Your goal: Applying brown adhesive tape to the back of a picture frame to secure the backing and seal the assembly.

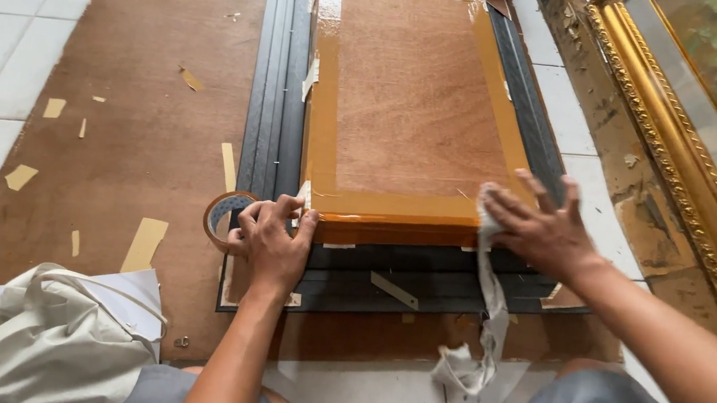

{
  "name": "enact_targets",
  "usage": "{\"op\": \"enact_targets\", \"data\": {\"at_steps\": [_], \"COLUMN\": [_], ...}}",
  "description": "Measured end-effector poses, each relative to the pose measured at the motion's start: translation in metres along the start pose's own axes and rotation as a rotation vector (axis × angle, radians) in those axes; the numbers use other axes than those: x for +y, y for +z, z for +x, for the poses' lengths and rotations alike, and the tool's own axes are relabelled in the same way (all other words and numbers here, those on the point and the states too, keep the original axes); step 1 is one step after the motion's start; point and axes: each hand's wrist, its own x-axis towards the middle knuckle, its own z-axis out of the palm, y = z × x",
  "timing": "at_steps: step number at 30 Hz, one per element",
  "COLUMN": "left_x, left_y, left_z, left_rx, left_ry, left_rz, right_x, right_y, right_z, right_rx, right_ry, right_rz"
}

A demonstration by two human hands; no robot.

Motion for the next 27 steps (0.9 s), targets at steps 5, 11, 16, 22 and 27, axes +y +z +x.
{"op": "enact_targets", "data": {"at_steps": [5, 11, 16, 22, 27], "left_x": [-0.007, -0.004, -0.006, -0.006, -0.003], "left_y": [0.005, 0.000, -0.002, -0.001, -0.001], "left_z": [0.000, -0.002, -0.003, 0.000, -0.002], "left_rx": [-0.016, 0.002, -0.032, -0.040, -0.032], "left_ry": [-0.008, 0.003, 0.011, -0.008, -0.004], "left_rz": [0.020, 0.006, 0.020, 0.014, 0.002], "right_x": [-0.108, -0.186, -0.112, 0.007, -0.015], "right_y": [-0.048, -0.082, -0.040, 0.006, 0.000], "right_z": [0.081, 0.132, 0.075, -0.026, 0.003], "right_rx": [0.165, 0.152, 0.104, 0.053, 0.150], "right_ry": [-0.086, 0.006, 0.036, 0.159, 0.043], "right_rz": [0.247, 0.408, 0.287, 0.024, 0.018]}}
